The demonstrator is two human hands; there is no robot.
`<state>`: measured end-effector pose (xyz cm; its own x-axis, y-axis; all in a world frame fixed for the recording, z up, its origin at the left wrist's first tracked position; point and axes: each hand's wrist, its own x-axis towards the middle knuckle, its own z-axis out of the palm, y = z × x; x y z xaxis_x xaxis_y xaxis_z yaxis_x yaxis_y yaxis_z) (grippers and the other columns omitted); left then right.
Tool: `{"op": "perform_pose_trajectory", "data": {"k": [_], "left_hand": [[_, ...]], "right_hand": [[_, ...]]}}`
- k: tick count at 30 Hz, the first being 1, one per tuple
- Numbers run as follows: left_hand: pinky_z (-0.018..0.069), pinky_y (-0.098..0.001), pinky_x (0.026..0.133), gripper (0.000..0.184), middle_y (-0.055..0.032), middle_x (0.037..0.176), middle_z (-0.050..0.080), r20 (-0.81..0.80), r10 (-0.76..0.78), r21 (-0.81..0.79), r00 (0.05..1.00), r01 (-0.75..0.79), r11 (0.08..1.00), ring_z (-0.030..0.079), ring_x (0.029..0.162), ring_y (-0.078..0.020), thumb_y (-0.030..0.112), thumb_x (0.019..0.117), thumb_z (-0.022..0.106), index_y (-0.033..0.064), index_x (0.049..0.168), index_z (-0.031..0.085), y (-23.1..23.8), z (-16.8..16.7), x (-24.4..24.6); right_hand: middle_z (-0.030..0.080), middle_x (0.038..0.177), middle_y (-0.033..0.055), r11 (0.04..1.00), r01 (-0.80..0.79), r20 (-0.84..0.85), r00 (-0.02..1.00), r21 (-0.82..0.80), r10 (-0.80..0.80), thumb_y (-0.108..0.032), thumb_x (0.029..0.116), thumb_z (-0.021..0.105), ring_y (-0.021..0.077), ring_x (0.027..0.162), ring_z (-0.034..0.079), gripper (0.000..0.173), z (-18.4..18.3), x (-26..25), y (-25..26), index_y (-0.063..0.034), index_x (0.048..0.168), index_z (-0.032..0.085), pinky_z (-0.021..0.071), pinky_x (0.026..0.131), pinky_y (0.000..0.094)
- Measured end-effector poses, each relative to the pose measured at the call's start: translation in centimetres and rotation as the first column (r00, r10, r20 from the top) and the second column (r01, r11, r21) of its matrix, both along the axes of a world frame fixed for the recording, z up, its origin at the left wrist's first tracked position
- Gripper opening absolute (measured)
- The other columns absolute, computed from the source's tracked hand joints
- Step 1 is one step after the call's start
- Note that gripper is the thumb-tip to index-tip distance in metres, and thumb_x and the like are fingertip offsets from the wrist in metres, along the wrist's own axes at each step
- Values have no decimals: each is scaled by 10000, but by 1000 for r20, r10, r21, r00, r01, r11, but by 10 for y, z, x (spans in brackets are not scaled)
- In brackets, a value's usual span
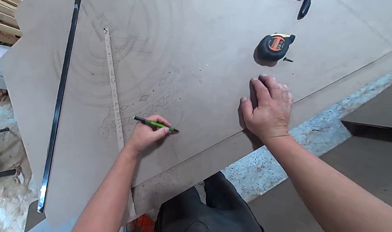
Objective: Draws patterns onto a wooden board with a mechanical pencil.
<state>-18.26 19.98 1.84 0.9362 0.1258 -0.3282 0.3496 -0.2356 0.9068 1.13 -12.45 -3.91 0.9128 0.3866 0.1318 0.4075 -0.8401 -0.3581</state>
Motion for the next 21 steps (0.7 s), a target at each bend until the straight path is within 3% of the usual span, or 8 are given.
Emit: {"op": "perform_pose_trajectory", "data": {"k": [3,7,14,21], "left_hand": [[557,-298,557,98,-80,839,725,20,-22,-49,1000,23,999,660,645,-166,143,889,685,85,960,720,1,-3,7],[466,-249,465,59,-43,789,695,1,-138,-68,990,138,988,589,567,-118,152,857,680,107,884,706,8,-4,12],[488,-238,466,54,20,756,688,91,-383,-1,919,385,923,604,581,-70,170,851,677,134,850,717,20,-11,27],[519,-228,484,51,12,772,707,183,-409,-20,894,419,908,628,600,-72,145,859,698,114,856,738,21,-15,26]], "right_hand": [[439,1612,98,1000,5,15,1000,1,-5,-517,1009,384,309,1503,386,615,-2,0,0,-184,1506,526,228,1244,562],[449,1603,111,1000,-2,32,999,4,2,-500,1008,384,330,1495,395,606,-2,1,1,-173,1493,542,240,1236,572],[455,1593,122,1000,-10,50,999,-16,11,-500,1008,371,346,1480,403,608,-2,2,1,-167,1486,543,261,1220,564],[458,1592,120,1000,-12,67,998,-13,13,-480,1013,363,328,1488,397,591,-3,1,0,-175,1483,549,262,1224,545]]}}
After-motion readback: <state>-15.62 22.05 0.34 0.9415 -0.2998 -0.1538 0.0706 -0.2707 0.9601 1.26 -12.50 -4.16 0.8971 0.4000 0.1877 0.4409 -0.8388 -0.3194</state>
